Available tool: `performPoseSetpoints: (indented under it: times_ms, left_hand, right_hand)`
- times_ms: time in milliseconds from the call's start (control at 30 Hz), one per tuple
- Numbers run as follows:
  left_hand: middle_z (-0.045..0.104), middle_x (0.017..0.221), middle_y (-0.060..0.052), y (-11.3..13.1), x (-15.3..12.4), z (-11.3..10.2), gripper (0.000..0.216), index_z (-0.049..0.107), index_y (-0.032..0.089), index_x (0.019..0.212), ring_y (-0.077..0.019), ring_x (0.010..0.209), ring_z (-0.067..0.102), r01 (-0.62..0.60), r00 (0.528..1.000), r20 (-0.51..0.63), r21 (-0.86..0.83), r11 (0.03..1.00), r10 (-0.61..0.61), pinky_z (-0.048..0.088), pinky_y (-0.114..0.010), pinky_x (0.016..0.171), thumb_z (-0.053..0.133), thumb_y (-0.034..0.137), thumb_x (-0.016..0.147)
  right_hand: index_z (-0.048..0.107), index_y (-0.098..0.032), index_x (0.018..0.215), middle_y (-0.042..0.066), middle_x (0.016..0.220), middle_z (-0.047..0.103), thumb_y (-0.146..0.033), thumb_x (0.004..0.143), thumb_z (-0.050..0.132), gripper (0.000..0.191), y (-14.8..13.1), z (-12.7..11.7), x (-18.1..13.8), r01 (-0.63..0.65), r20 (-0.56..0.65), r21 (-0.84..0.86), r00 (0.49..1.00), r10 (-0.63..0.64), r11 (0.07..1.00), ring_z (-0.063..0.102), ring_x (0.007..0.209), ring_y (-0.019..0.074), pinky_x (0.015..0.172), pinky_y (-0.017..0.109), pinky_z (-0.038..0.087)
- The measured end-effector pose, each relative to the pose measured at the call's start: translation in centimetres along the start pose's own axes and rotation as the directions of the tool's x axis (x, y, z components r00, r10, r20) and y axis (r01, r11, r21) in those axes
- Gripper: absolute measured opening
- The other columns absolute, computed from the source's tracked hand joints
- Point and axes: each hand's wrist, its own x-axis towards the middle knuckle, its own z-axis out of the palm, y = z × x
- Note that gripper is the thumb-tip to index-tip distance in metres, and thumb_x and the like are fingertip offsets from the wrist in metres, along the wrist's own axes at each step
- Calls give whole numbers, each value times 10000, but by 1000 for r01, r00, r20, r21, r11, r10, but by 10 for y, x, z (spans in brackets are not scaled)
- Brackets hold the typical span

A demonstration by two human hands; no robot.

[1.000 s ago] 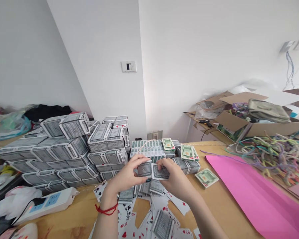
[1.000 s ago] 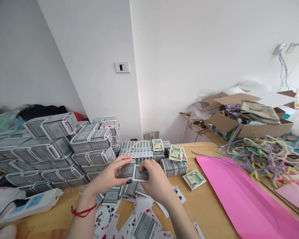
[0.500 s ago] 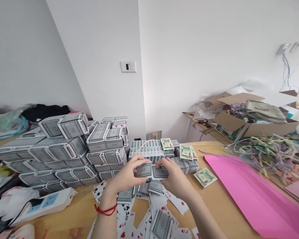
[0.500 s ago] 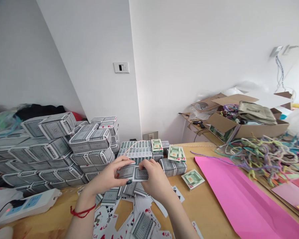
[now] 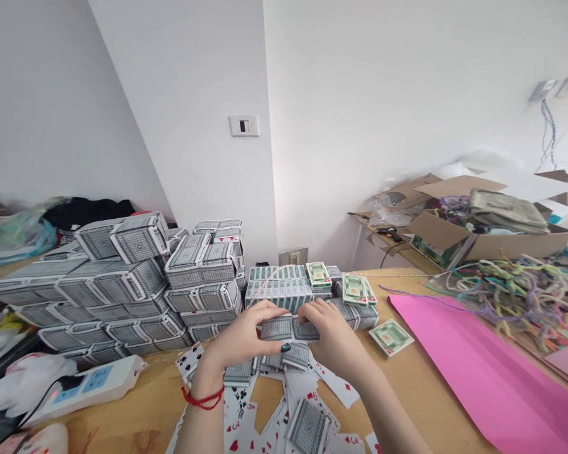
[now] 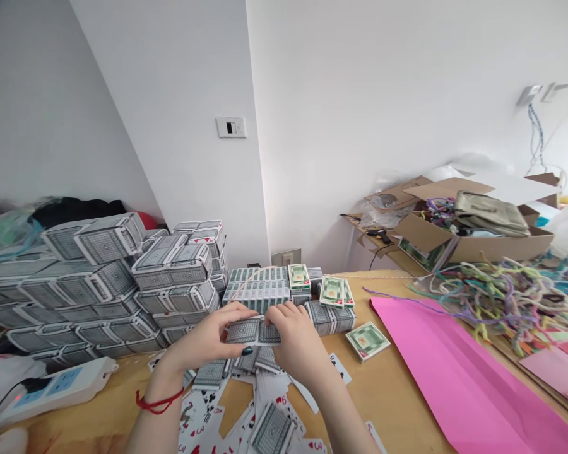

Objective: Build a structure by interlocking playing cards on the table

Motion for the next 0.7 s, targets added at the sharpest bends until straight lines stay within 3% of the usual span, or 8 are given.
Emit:
performPoseSetpoints:
  times_ms: [300,533,700]
  left_hand:
    - [508,1049,-59,-4,3,0,493,538,214,1160,-186,899,527,-38,999,15,-29,999,38,448,-274,722,649,315,690]
    - [518,1047,-45,0,3,5,496,541,229,1150,-179,848,536,0,999,-33,48,999,2,464,-268,683,644,291,669]
    - [537,1029,-34,15,4,11,476,574,236,1110,-207,916,534,-31,997,-70,137,990,41,452,-298,799,652,268,642]
  right_hand:
    - [437,-203,760,10,731,536,34,476,380,375,-2,-5,0,43,7,-40,999,-42,998,447,742,186,649,274,293]
    - [442,-201,780,26,782,529,-1,494,407,351,-2,-1,0,-29,-34,28,999,30,999,471,763,193,659,279,341]
    - [443,-200,1022,68,1020,518,-1,501,423,558,-8,0,0,-45,-12,130,999,47,991,486,935,221,767,335,396]
